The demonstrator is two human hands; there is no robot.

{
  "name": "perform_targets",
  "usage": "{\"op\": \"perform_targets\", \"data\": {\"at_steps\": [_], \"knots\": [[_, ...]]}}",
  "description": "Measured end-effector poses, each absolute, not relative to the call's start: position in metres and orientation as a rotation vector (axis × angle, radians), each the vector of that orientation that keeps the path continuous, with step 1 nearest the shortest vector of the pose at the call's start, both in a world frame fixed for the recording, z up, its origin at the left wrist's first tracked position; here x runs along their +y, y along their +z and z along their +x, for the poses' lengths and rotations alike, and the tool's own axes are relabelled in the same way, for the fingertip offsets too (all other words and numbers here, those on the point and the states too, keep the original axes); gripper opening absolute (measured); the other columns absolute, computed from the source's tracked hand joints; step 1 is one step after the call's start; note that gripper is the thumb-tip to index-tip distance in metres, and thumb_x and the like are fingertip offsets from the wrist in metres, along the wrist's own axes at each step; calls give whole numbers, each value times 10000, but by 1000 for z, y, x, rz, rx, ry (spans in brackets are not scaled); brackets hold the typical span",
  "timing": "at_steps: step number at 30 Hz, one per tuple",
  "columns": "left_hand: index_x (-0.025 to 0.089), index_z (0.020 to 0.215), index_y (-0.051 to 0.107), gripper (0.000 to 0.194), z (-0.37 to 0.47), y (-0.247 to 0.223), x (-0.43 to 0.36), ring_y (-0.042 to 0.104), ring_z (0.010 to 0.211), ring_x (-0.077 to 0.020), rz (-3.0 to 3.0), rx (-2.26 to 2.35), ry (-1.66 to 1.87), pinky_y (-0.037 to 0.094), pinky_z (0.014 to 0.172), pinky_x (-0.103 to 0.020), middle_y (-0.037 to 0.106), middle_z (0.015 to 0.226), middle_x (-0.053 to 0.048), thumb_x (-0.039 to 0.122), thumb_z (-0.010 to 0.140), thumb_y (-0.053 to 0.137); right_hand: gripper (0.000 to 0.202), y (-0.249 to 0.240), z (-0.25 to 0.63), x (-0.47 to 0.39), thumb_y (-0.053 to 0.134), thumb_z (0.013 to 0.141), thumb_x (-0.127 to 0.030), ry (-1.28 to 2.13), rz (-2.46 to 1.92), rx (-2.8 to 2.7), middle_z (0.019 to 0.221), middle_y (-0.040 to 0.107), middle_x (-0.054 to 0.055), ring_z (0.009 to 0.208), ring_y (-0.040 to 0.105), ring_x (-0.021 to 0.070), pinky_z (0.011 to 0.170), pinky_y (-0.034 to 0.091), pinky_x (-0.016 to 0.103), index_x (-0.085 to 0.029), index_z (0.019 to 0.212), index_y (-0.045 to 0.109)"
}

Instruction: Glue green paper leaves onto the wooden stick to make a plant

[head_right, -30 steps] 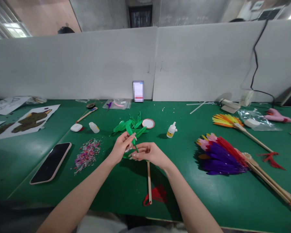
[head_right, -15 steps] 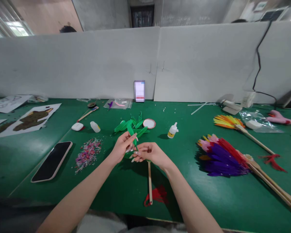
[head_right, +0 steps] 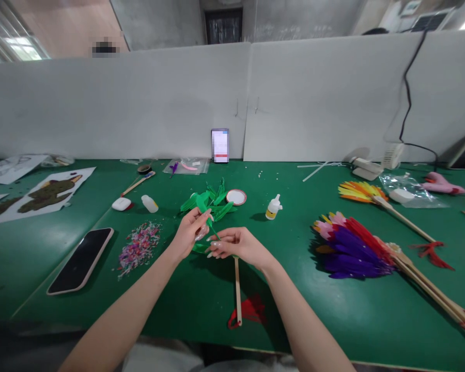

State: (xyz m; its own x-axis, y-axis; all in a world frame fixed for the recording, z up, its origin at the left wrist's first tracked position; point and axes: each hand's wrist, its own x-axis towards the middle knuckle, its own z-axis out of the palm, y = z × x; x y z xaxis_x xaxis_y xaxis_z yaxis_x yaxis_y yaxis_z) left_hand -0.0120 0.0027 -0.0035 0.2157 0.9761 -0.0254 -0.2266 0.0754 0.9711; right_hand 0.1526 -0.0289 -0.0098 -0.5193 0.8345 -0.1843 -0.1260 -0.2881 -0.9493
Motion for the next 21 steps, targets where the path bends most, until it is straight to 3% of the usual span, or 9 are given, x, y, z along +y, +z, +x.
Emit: {"op": "perform_targets", "data": {"at_steps": [6, 13, 21], "knots": [[156, 725, 527, 261, -10, -4, -1, 294, 337, -25, 1102, 886, 1085, 186, 361, -165, 343, 381, 96, 399, 772, 609, 301, -7, 146, -30, 690, 704, -408, 1809, -1008, -1307, 642, 703, 55, 540, 655, 107, 498, 489, 181, -113, 713, 635], [159, 723, 539, 264, -8, -6, -3, 274, 326, -26, 1155, 897, 1038, 174, 346, -169, 361, 385, 91, 409, 771, 607, 397, -11, 145, -29, 689, 658, -491, 1714, -1161, -1327, 471, 624, 13, 369, 565, 76, 366, 421, 154, -115, 593, 577], [146, 707, 539, 269, -14, -3, 4, 289, 345, -30, 1135, 932, 1136, 186, 355, -174, 352, 386, 92, 395, 751, 631, 361, -10, 146, -27, 693, 671, -466, 1752, -1114, -1244, 584, 676, 34, 489, 632, 91, 457, 466, 164, -111, 703, 633]]}}
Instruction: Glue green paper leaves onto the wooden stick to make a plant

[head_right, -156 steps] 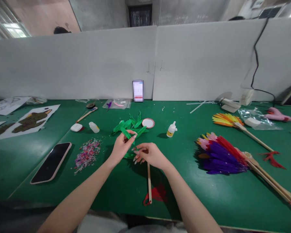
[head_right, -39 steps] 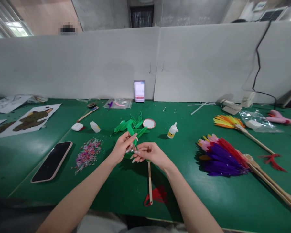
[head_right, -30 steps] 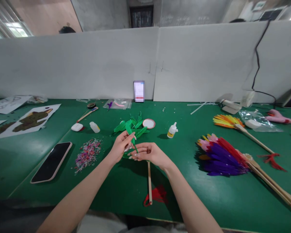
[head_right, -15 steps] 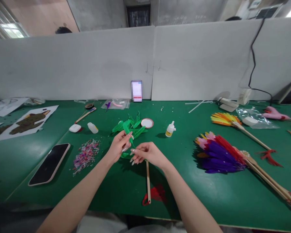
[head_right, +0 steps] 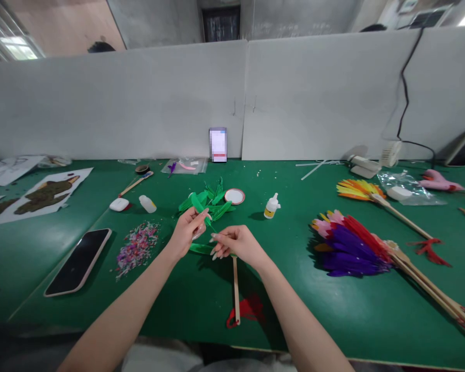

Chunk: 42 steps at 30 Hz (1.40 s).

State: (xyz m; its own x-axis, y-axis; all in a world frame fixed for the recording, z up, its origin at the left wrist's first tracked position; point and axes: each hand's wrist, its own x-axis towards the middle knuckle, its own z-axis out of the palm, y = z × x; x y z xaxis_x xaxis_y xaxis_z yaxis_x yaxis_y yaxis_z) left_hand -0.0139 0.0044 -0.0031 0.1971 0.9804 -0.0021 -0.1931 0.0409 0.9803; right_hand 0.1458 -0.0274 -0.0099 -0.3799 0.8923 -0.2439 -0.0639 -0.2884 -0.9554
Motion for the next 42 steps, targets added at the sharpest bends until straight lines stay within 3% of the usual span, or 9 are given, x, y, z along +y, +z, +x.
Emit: {"op": "perform_targets", "data": {"at_steps": [4, 13, 23, 29, 36, 42], "knots": [[147, 705, 540, 272, -14, -3, 5, 289, 346, -29, 1128, 930, 1149, 192, 360, -172, 350, 387, 93, 400, 747, 632, 365, -11, 145, -28, 705, 656, -466, 1760, -1063, -1252, 618, 686, 43, 534, 645, 98, 498, 483, 175, -113, 712, 630], [145, 717, 540, 270, -12, -4, 3, 287, 342, -23, 1113, 922, 1109, 189, 367, -168, 350, 385, 95, 397, 749, 631, 388, -12, 145, -29, 689, 657, -493, 1553, -1160, -1405, 446, 588, -4, 357, 524, 68, 363, 392, 162, -132, 571, 574], [150, 659, 502, 307, -15, -2, 6, 298, 342, -27, 1092, 983, 1171, 192, 364, -182, 365, 390, 90, 411, 729, 647, 385, -12, 142, -29, 666, 684, -500, 1626, -1072, -1332, 623, 679, 57, 535, 638, 114, 516, 491, 214, -117, 690, 630], [159, 640, 456, 319, -17, -4, 9, 288, 333, -22, 1061, 960, 1239, 180, 362, -183, 364, 389, 92, 393, 732, 652, 362, -10, 145, -28, 663, 696, -481, 1437, -1179, -1341, 472, 594, -1, 385, 530, 76, 390, 403, 184, -135, 613, 597], [163, 633, 423, 328, -22, 4, 13, 287, 338, -17, 888, 883, 1367, 221, 379, -173, 348, 391, 101, 355, 718, 675, 349, -12, 148, -24, 648, 713, -478, 1465, -1098, -1291, 603, 666, 40, 442, 573, 84, 421, 420, 191, -130, 731, 654], [166, 620, 402, 353, -21, 0, 13, 296, 336, -13, 885, 895, 1317, 216, 377, -179, 350, 409, 101, 361, 707, 683, 334, -15, 150, -21, 708, 650, -467, 1350, -1169, -1261, 555, 655, 40, 426, 567, 100, 374, 387, 197, -143, 647, 626]]}}
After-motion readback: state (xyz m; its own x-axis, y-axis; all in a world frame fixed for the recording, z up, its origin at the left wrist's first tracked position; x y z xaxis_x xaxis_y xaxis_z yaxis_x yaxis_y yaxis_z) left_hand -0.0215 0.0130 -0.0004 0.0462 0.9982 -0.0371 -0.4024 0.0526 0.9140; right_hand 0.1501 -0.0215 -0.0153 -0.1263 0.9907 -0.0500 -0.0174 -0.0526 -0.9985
